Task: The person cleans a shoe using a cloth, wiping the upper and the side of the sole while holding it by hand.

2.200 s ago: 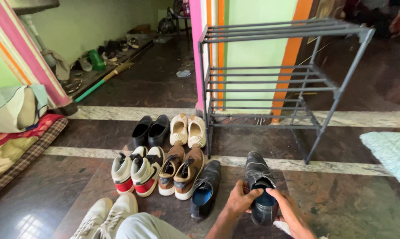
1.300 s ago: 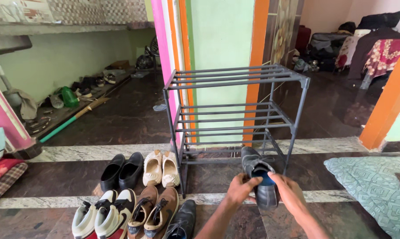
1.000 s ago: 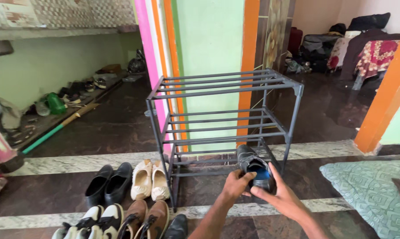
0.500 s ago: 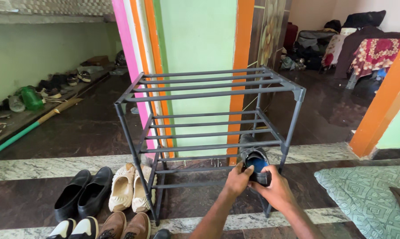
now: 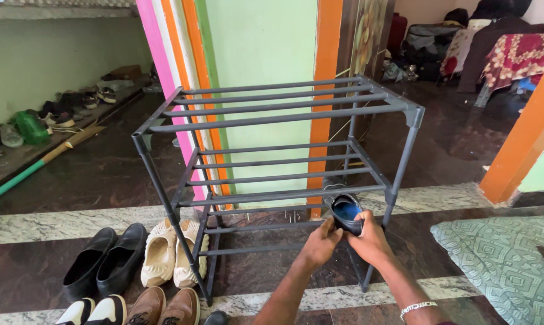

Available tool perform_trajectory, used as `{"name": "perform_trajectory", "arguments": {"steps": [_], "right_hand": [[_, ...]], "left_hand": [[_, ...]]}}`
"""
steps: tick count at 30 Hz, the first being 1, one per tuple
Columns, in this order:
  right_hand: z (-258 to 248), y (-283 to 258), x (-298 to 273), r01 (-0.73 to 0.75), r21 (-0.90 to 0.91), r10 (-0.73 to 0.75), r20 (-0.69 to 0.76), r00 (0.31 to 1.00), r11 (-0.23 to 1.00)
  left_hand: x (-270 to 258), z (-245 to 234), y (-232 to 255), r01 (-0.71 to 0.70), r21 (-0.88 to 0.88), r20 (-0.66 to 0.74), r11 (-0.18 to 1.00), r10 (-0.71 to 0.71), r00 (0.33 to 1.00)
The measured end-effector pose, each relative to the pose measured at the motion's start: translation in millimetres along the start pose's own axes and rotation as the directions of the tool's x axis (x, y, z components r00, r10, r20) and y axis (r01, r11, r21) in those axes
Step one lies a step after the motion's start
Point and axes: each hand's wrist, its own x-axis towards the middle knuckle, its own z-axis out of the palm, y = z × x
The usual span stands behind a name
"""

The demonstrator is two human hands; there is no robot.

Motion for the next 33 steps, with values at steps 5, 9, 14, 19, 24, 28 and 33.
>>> {"name": "perform_trajectory", "arguments": {"steps": [5, 9, 14, 19, 24, 28, 33], "right_hand": [[14.3, 21.1, 14.0, 0.035, 0.065, -0.033, -0.034, 0.999, 0.997], [19.0, 30.0, 19.7, 0.088, 0.181, -0.089, -0.006, 0.996, 0.979], [8.2, 10.2, 0.9, 0.307, 0.130, -0.286, -0.157, 0.945, 0.943], [0.5, -14.9, -31.6, 0.272, 0.100, -0.237, -0.273, 0.932, 0.957], [5.7, -18.3, -49.9, 0.340, 0.543, -0.102, -0.421, 0.902, 0.768], [7.9, -23.4, -68.4, 0.263, 0.463, -0.053, -0.418, 0.907, 0.847], [20.8, -26.4, -94.2, 0.150, 0.709, 0.049, -0.251, 0.967, 0.689]], "left_hand": [[3.9, 1.2, -10.3, -0.037, -0.170, 0.052, 0.985, 0.046, 0.998], [1.9, -1.5, -0.7, 0.000, -0.291, 0.100, 0.957, 0.030, 0.995], [-5.4, -1.0, -3.1, -0.056, -0.280, 0.076, 0.958, 0.080, 0.994], [-22.7, -14.3, -10.0, -0.135, -0.309, -0.070, 0.941, 0.119, 0.990], [-56.2, -41.9, 15.5, 0.021, -0.343, -0.135, 0.939, -0.071, 0.988], [-76.0, -55.0, 27.2, -0.013, -0.367, -0.179, 0.930, -0.057, 0.982], [-112.5, -81.1, 20.8, -0.093, -0.335, -0.179, 0.937, 0.034, 0.983]]}}
